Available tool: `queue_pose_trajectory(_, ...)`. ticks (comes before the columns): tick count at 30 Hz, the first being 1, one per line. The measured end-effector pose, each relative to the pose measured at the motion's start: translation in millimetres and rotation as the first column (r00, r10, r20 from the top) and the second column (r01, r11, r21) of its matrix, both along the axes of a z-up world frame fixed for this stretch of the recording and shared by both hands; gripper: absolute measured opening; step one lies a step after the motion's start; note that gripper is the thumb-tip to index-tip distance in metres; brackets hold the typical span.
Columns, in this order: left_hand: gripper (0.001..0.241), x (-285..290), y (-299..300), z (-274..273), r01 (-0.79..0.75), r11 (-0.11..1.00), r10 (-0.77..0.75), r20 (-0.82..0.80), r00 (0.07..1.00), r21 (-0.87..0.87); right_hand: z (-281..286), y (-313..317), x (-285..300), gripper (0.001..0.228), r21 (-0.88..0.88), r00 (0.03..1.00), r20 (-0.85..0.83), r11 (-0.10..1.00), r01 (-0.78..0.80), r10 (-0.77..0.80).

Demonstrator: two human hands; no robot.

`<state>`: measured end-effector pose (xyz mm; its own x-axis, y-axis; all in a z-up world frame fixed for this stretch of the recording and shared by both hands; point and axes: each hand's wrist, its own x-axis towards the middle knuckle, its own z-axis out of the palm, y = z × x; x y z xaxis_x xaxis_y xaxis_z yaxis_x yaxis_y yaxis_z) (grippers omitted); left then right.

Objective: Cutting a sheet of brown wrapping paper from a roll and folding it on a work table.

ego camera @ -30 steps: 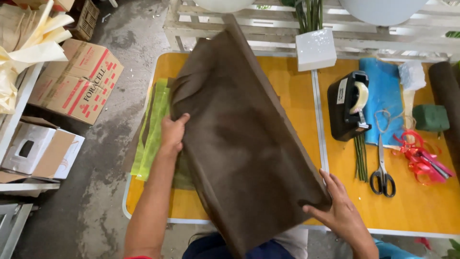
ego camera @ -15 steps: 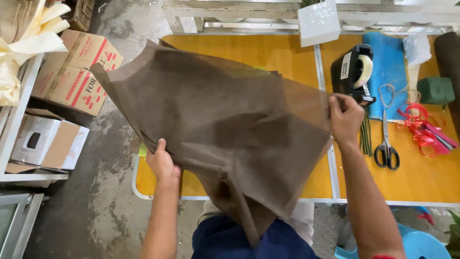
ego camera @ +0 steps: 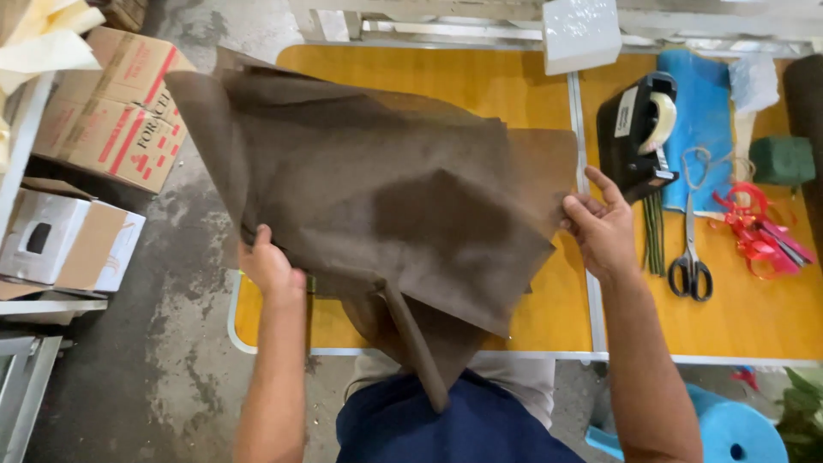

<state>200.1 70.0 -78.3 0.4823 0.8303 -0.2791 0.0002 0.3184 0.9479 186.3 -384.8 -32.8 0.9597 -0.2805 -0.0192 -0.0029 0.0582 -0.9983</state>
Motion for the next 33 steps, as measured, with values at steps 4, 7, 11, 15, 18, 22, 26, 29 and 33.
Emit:
queue_pose_trajectory(4,0.047,23,-9,34,0.036,0.999,-0.038,0.097,0.995,0.019,-17,7,-20,0.047,0.279,1.0,-0.015,0.96,0.028,-0.025)
queue_pose_trajectory(7,0.046,29,-5,14,0.018,0.999,-0.021,0.092,0.995,0.037,-19,17,-34,0.038,0.239,0.997,-0.03,0.968,0.072,-0.067)
queue_pose_trajectory(11,0.055,-1,-36,25,-0.092,0.99,0.094,0.011,0.996,-0.105,-40,19,-51,0.06,-0.404,0.983,0.069,0.896,0.185,-0.172)
queue_pose_trajectory(15,0.062,-45,-77,46,-0.041,0.976,0.029,-0.06,0.998,-0.215,-8,29,-41,0.065,-0.356,0.993,0.061,0.927,0.117,-0.102)
queue_pose_trajectory(18,0.046,-68,-92,42,0.022,0.96,-0.065,-0.145,0.987,-0.28,24,13,-23,0.056,-0.525,0.958,-0.138,0.838,0.145,-0.253)
queue_pose_trajectory(22,0.039,-80,-116,37,-0.027,0.94,-0.034,-0.174,0.984,-0.339,77,10,-19,0.071,-0.341,0.959,-0.27,0.94,-0.012,-0.086)
queue_pose_trajectory(26,0.042,-95,-130,43,0.096,0.863,-0.158,-0.085,0.984,-0.496,94,20,-29,0.054,-0.428,0.929,-0.368,0.892,-0.148,-0.023)
queue_pose_trajectory(29,0.037,-103,-123,31,0.101,0.842,-0.201,-0.136,0.97,-0.53,68,24,-28,0.084,-0.332,0.937,-0.326,0.943,0.008,-0.123)
queue_pose_trajectory(33,0.038,-105,-101,51,0.154,0.798,-0.281,-0.134,0.95,-0.583,30,11,-23,0.087,-0.13,0.944,-0.325,0.991,0.011,-0.053)
